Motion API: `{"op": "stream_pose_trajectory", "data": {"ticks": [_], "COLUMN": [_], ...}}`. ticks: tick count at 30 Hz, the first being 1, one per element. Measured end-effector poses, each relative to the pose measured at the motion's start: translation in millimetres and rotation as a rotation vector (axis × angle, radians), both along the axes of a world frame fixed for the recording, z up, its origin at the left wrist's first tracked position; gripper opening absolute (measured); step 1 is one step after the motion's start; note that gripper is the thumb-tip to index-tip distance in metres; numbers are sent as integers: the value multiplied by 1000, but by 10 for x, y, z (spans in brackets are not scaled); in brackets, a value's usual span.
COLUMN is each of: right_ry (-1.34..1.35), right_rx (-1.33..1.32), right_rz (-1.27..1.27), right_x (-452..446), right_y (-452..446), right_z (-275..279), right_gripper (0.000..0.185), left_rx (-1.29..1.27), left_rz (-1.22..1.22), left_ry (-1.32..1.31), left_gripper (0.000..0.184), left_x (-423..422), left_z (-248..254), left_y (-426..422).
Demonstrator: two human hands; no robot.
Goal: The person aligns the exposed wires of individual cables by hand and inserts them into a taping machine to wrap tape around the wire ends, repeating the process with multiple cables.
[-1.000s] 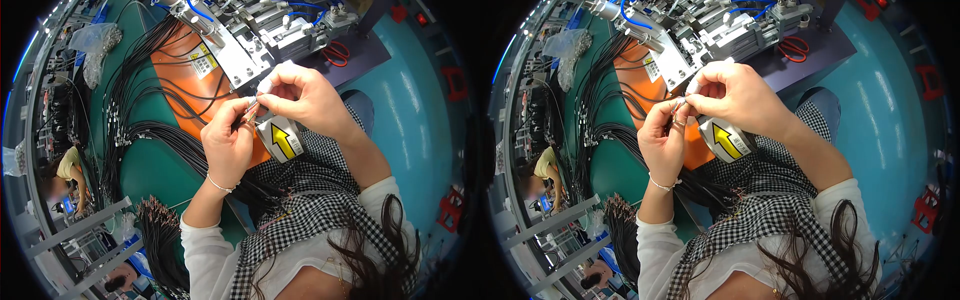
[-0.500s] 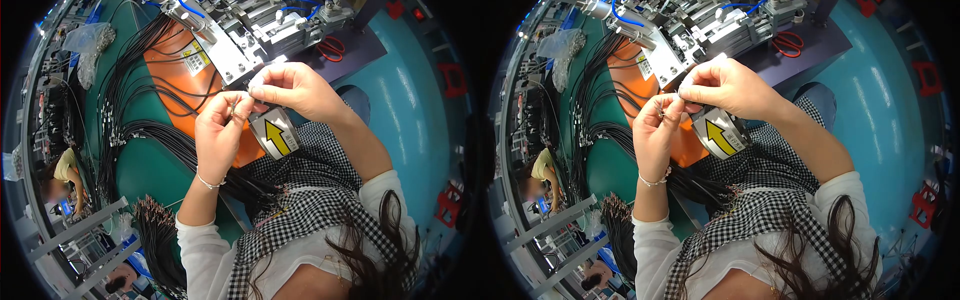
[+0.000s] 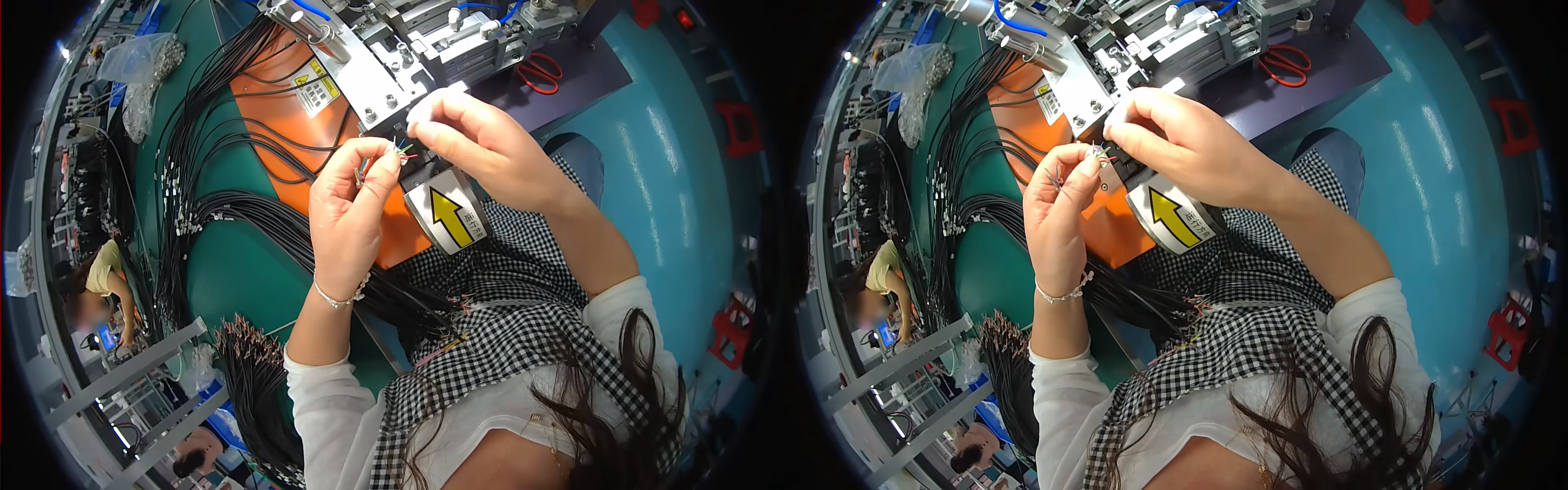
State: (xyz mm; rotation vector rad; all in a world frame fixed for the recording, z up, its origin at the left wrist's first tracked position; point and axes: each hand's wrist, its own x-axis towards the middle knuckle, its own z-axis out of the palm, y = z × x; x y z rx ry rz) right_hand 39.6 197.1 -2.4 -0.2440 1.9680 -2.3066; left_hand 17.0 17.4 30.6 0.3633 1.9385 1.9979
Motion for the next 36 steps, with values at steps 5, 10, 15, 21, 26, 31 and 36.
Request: {"op": "stream_pose_trajectory", "data": {"ticks": [5, 10, 15, 21, 26, 31, 36], "right_ry": [290, 249, 176, 219, 88, 98, 193], "right_rx": [437, 406, 299, 330, 313, 430, 526], "right_rz": [-51, 87, 290, 217, 133, 44, 40], "right_x": [103, 69, -9, -11, -34, -63, -99], "right_y": [22, 106, 262, 282, 322, 360, 348], "right_z": [36, 24, -29, -97, -249, -373, -404], "right_gripper": [20, 22, 21, 20, 19, 17, 16], "left_rx": [-95, -348, -469, -393, -678, -810, -860], "left_rz": [-8, -134, -306, -293, -246, -259, -329], "left_ry": [97, 259, 330, 195, 657, 1133, 1192], "left_gripper": [11, 11, 10, 11, 25, 42, 43], "left_x": [17, 3, -76, -101, -93, -183, -194], "left_z": [-86, -4, 119, -45, -130, -316, -365], "left_y": [11, -23, 18, 72, 68, -112, -118]}}
